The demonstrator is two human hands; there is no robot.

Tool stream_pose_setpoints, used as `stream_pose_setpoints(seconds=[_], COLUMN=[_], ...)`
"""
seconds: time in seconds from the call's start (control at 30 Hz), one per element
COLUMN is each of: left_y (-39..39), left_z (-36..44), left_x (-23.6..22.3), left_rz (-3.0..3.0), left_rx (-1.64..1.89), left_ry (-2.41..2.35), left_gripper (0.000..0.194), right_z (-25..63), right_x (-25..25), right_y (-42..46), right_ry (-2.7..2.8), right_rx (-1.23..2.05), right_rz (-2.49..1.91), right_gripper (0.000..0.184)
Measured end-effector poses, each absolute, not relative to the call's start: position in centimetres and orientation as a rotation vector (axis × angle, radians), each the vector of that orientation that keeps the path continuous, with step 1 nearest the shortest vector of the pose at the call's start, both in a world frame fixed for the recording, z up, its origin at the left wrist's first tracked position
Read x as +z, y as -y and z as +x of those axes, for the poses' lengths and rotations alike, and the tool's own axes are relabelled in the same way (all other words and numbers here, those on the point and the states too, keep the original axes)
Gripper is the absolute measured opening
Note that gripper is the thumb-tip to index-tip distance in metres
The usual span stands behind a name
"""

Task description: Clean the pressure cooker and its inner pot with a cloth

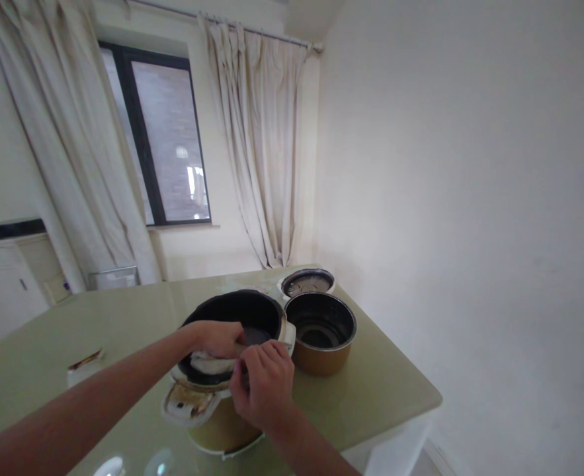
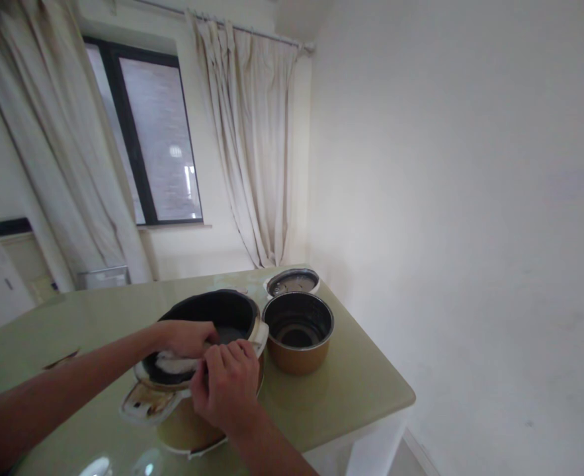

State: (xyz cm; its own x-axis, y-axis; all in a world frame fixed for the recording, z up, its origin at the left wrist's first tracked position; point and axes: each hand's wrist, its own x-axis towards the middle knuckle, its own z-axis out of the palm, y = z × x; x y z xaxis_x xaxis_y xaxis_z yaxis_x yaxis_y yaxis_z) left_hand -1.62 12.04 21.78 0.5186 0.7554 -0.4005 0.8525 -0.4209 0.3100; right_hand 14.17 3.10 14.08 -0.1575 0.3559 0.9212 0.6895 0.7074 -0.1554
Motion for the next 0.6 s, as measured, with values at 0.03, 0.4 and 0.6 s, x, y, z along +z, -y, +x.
stream_pose_setpoints(seconds=[0.03,0.4,0.6], left_y=[-12.0,-15.3,-14.9], left_z=[-1.1,4.1,-2.0], left_x=[21.4,21.4,21.6], left_rz=[2.296,2.944,2.856], left_rx=[-0.220,-0.211,-0.424], left_ry=[-1.224,-1.420,-1.680], left_gripper=[0.021,0.029,0.029], right_z=[14.1,14.4,14.6], right_x=[14.1,13.8,14.0], right_y=[-3.1,-3.0,-3.0], right_ry=[1.761,1.838,1.887], right_rx=[-0.363,-0.362,-0.356], right_rz=[-0.826,-0.881,-0.894], right_gripper=[0.012,0.009,0.008])
